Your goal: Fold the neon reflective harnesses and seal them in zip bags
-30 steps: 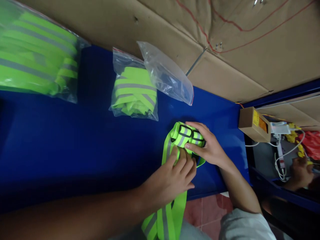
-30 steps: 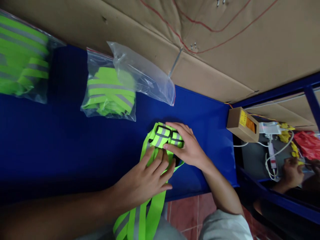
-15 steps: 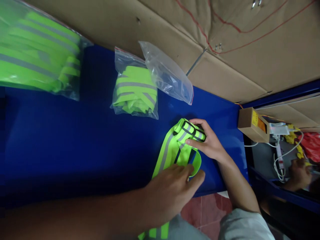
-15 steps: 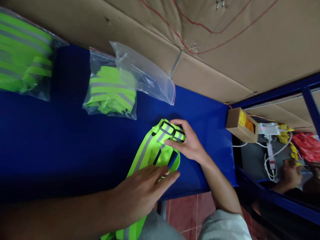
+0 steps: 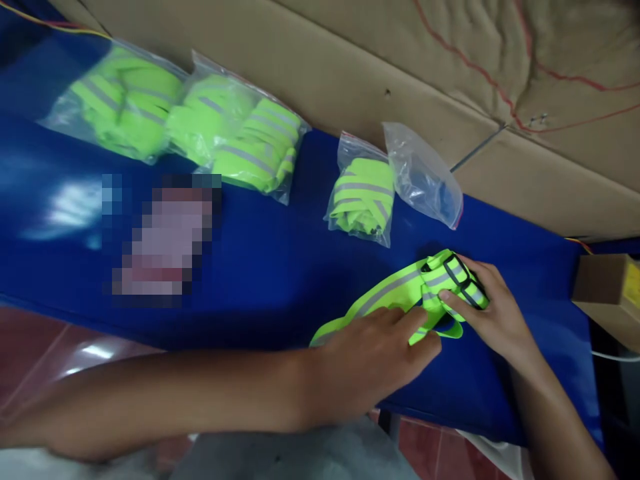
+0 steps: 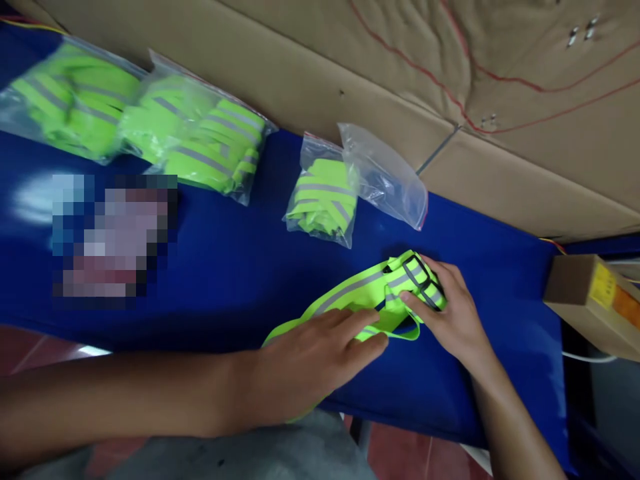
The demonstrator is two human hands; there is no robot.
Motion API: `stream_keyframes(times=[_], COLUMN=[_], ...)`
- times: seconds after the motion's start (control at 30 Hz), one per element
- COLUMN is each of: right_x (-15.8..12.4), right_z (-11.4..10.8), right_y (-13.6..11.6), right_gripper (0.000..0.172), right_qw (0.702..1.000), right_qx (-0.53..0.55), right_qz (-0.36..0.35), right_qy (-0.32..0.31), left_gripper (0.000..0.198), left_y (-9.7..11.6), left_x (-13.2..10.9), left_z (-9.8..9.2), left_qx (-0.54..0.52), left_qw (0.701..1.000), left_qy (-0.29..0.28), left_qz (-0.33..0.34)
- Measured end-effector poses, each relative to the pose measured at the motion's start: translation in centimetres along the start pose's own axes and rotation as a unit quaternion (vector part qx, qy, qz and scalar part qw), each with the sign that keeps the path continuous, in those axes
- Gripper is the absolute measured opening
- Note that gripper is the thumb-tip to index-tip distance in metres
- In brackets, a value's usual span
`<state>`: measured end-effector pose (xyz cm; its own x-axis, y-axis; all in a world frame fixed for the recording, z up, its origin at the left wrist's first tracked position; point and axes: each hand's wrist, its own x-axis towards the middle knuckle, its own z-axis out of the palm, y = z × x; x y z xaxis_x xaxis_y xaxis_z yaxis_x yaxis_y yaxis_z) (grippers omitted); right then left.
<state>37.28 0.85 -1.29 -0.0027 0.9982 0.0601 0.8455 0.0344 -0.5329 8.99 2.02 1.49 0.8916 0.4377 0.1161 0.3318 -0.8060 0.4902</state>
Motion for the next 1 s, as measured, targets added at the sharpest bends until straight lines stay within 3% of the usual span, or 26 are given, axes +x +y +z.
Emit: stream_keyframes(times=[0.33,0.47,0.53,0.6,0.73,0.83,1.0], right_x=[0.0,-0.1,-0.1,-0.1,0.0,0.1,0.2], right_z=[0.3,0.3,0.2,0.1,-0.1,0.0,0.0], right_y=[0.7,0.7,0.9,1.1,1.5,1.7,1.9], right_gripper=[0.063,0.065,0.065,0.059,0.052,0.051,0.05], right_qw=[1.0,1.0,1.0,0.999,0.999,0.999,0.999], right_qx=[-0.011,-0.019,-0.021,-0.029,-0.043,-0.035,-0.032], right_qz=[0.005,0.007,0.003,0.007,0.025,0.026,0.04], right_qy=[0.015,0.016,0.019,0.018,0.009,0.011,0.008], left_gripper=[0.036,0.03,0.032,0.034,0.045,0.053,0.054], left_y=[0.7,0.8,0.1,-1.2,-4.3,-5.9,-7.6], left_x=[-1.8,-2.1,-3.0,-4.8,-10.4,-13.9,-15.3], left_z=[0.8,-0.5,-1.8,-3.3,-5.5,-6.0,-5.5], left_qx=[0.075,0.128,0.145,0.155,0.224,0.257,0.23], left_qw=[0.996,0.987,0.98,0.965,0.897,0.851,0.853], left_qy=[0.034,0.089,0.139,0.189,0.249,0.251,0.2], left_qz=[0.037,0.04,-0.007,-0.095,-0.288,-0.383,-0.423])
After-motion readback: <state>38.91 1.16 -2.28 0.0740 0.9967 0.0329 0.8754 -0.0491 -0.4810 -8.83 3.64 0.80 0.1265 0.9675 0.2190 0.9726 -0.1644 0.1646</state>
